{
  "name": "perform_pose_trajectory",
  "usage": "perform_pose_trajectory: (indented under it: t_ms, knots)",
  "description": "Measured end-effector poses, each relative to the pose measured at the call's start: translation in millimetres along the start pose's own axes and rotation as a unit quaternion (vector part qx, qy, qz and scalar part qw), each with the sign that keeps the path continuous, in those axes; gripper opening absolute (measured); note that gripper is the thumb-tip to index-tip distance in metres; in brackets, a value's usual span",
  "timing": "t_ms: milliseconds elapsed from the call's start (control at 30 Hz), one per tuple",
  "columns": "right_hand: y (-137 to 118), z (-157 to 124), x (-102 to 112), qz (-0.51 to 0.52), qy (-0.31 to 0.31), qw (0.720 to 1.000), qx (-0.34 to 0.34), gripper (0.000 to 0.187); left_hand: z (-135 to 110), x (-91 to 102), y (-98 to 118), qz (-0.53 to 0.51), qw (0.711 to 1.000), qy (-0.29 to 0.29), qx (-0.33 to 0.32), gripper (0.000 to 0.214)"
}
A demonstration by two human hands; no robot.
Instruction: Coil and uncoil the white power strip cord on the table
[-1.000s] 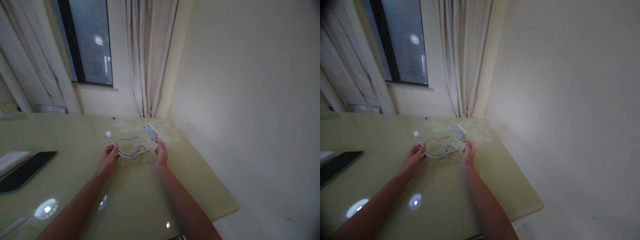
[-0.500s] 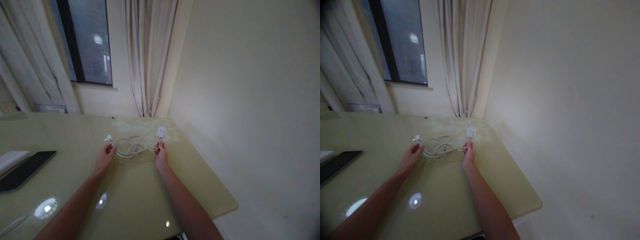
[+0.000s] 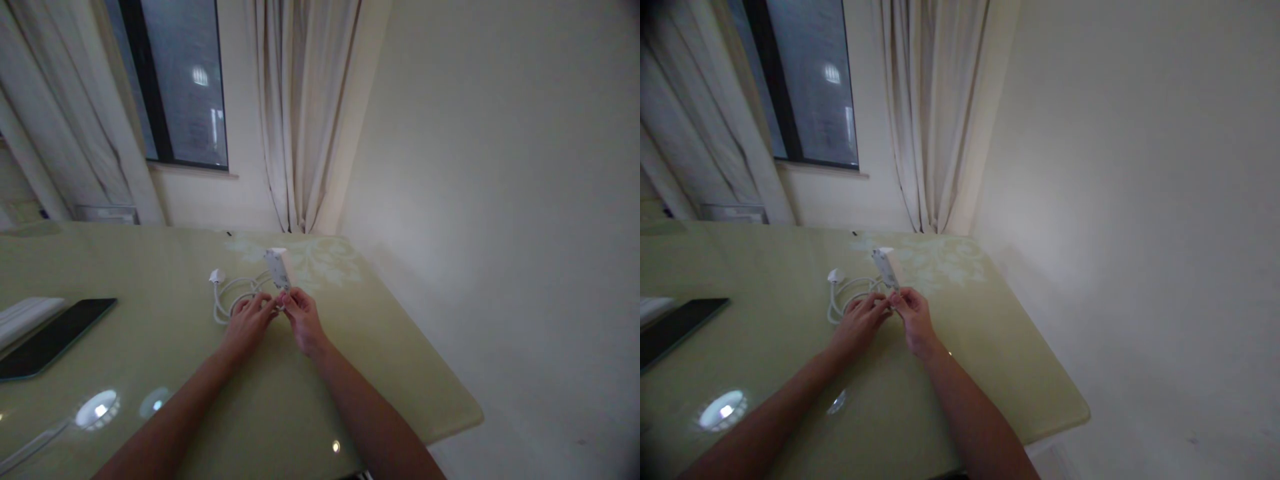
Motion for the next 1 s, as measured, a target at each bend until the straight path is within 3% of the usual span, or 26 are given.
perform_pose_trajectory:
  t_ms: [133, 333, 400, 500, 667, 767, 867, 1000]
  knots:
    - [3.4, 1.0, 0.8, 0.058, 0.009, 0.998, -0.021, 0.034, -1.0, 0.6, -19.4, -0.006, 1.0, -0.021, -0.006, 0.025]
    - [-0.5, 9.0, 29.9, 0.115, 0.081, 0.989, -0.034, 0.044, -2.8, 15.2, -41.3, -0.01, 1.0, 0.023, 0.0, 0.028]
    - [-3.9, 9.6, 39.8, 0.101, 0.12, 0.987, -0.035, 0.047, -2.3, 17.8, -46.4, -0.016, 0.999, 0.037, 0.007, 0.029]
    - [-19.9, 7.0, 46.7, 0.019, 0.16, 0.987, 0.017, 0.044, -1.3, 17.4, -57.6, -0.049, 0.997, 0.043, 0.046, 0.03]
    - [-39.5, 4.1, 28.1, -0.147, 0.079, 0.985, 0.053, 0.046, -2.6, 17.8, -81.8, -0.145, 0.981, 0.045, 0.121, 0.035]
    - [-42.9, 3.0, 28.8, -0.177, 0.081, 0.979, 0.064, 0.041, -3.3, 20.3, -87.5, -0.173, 0.976, 0.037, 0.124, 0.034]
    - [-37.8, 3.4, 28.9, -0.191, 0.067, 0.977, 0.061, 0.039, -3.7, 19.8, -85.8, -0.205, 0.969, 0.033, 0.134, 0.035]
    - [-25.1, -0.9, 13.4, -0.242, -0.004, 0.969, 0.05, 0.034, -0.6, 17.1, -73.2, -0.233, 0.96, 0.033, 0.15, 0.036]
Point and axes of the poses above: each hand's wrist, its own z-axis towards the middle knuckle, its own x-axis out of the back of the hand, y = z × x, the point moved 8 cm from there along z, towards the middle knuckle, and after that the axes turned 5 degrees about -y, right-handed, at the moved point
